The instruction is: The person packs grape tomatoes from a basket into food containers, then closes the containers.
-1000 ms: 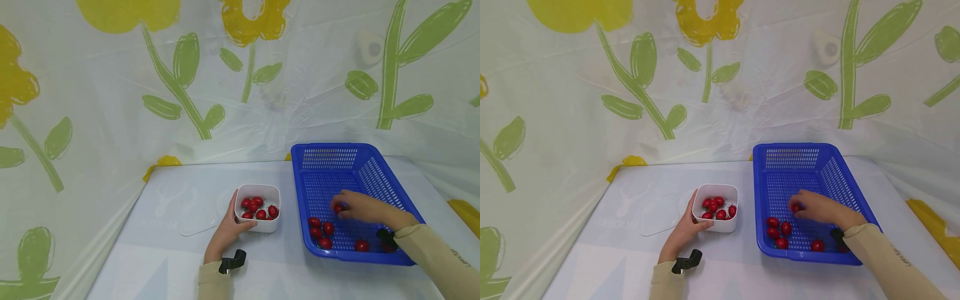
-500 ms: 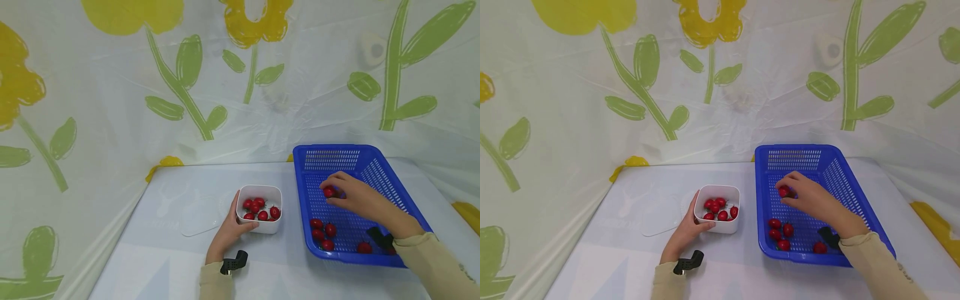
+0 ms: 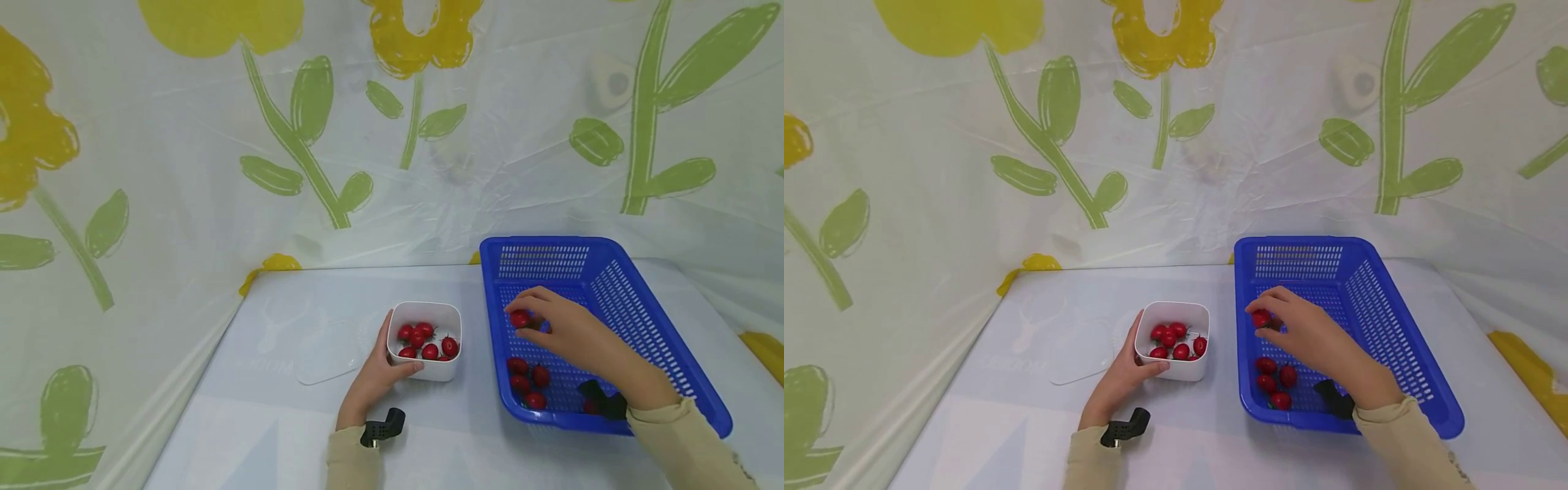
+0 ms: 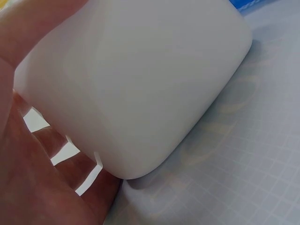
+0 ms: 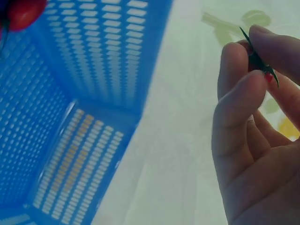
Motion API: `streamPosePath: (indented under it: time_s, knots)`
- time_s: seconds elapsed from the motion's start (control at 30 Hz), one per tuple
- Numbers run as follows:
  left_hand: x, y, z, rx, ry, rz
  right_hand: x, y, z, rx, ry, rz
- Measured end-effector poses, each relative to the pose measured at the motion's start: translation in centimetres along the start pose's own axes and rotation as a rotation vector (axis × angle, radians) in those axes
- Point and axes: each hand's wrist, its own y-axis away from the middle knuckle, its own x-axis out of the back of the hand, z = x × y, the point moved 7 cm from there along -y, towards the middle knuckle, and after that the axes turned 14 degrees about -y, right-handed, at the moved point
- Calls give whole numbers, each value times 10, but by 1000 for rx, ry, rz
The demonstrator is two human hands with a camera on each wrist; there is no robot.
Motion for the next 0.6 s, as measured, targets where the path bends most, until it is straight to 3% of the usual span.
streamPosePath:
  time_s: [0.3, 0.6]
  knots:
    - [6, 12, 26, -9, 3, -31, -2, 2, -26, 53, -114, 107]
    - [5, 11, 25, -1, 13, -36, -7, 5, -38, 41, -224, 225]
